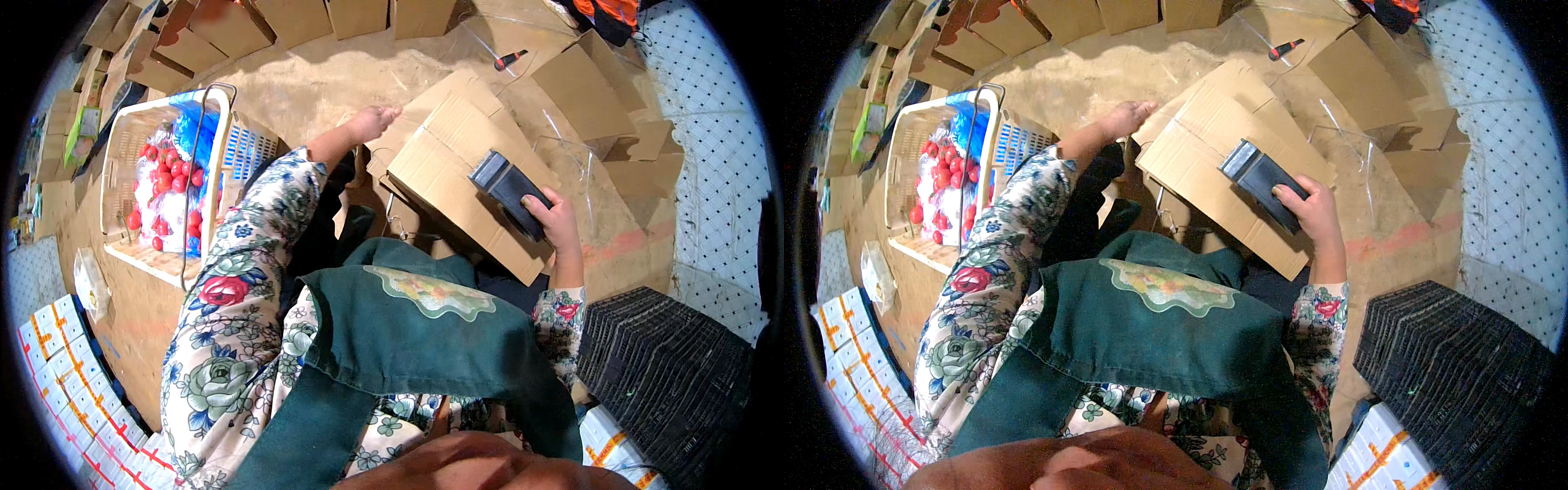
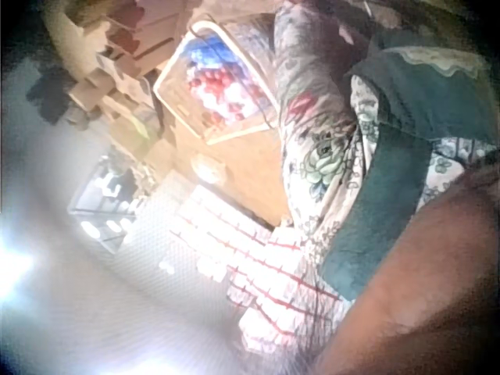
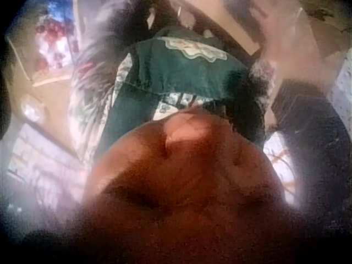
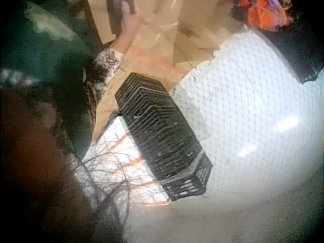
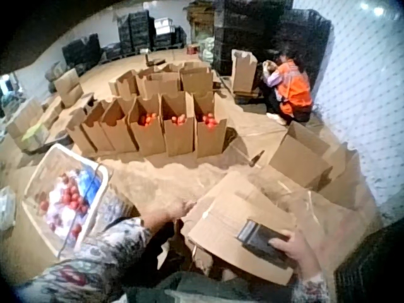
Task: The person sits on the floor and uses a handheld tape dispenser to seal cardboard boxes. They fold the flaps of the boxes and apply tape to the seams to close them securely. The person handles multiple boxes in succession, moving them aside after sealing.
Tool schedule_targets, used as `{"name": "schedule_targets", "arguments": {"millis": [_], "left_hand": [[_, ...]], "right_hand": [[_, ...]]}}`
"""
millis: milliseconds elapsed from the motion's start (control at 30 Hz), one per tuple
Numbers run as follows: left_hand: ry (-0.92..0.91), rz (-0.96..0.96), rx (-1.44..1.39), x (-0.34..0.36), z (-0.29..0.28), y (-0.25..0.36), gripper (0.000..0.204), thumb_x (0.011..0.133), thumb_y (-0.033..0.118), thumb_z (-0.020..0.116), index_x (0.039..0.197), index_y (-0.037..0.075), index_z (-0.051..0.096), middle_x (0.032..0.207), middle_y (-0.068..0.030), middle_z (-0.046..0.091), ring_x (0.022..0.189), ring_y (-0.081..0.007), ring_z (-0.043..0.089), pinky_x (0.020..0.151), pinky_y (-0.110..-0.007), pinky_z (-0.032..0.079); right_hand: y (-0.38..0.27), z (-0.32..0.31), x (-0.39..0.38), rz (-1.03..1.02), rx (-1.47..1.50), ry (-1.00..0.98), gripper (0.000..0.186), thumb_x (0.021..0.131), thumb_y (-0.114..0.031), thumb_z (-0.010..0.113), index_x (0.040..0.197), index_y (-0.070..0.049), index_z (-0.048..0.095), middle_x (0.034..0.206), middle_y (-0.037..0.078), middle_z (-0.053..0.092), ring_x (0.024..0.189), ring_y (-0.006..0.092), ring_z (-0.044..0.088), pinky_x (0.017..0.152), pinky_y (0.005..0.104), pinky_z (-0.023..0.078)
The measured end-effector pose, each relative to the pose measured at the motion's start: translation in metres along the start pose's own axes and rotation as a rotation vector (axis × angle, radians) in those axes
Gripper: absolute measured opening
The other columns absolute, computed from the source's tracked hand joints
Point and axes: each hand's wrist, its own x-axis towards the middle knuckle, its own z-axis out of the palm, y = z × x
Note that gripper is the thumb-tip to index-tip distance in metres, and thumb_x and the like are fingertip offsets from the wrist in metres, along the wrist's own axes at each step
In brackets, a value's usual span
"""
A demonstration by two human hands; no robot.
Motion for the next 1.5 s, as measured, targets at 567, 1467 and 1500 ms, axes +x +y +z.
{"name": "schedule_targets", "arguments": {"millis": [567,1467,1500], "left_hand": [[0.118,-0.185,-0.112,0.035,0.058,-0.023,0.073,0.084,0.049,0.048,0.135,0.0,0.03,0.135,-0.0262,0.035,0.126,-0.0403,0.032,0.103,-0.042,0.029],[0.652,-0.014,0.577,-0.006,0.089,0.133,0.056,0.089,0.052,0.035,0.111,0.002,0.044,0.107,-0.0213,0.054,0.102,-0.0378,0.051,0.084,-0.046,0.043],[0.634,-0.019,0.57,-0.009,0.089,0.135,0.056,0.089,0.052,0.035,0.112,0.001,0.043,0.108,-0.0223,0.053,0.102,-0.0389,0.05,0.086,-0.045,0.042]], "right_hand": [[-0.015,-0.005,-0.006,0.063,-0.038,-0.017,0.032,0.073,-0.029,0.066,0.068,0.001,0.057,0.056,0.001,0.047,0.055,0.0087,0.042,0.051,0.0269,0.036],[-0.022,-0.043,-0.023,0.056,-0.212,-0.17,0.041,0.07,-0.04,0.07,0.083,-0.001,0.065,0.064,0.007,0.06,0.057,0.0132,0.055,0.055,0.0279,0.044],[-0.021,-0.053,-0.035,0.073,-0.222,-0.165,0.04,0.07,-0.039,0.07,0.083,-0.001,0.065,0.064,0.007,0.06,0.057,0.0133,0.054,0.055,0.0282,0.043]]}}
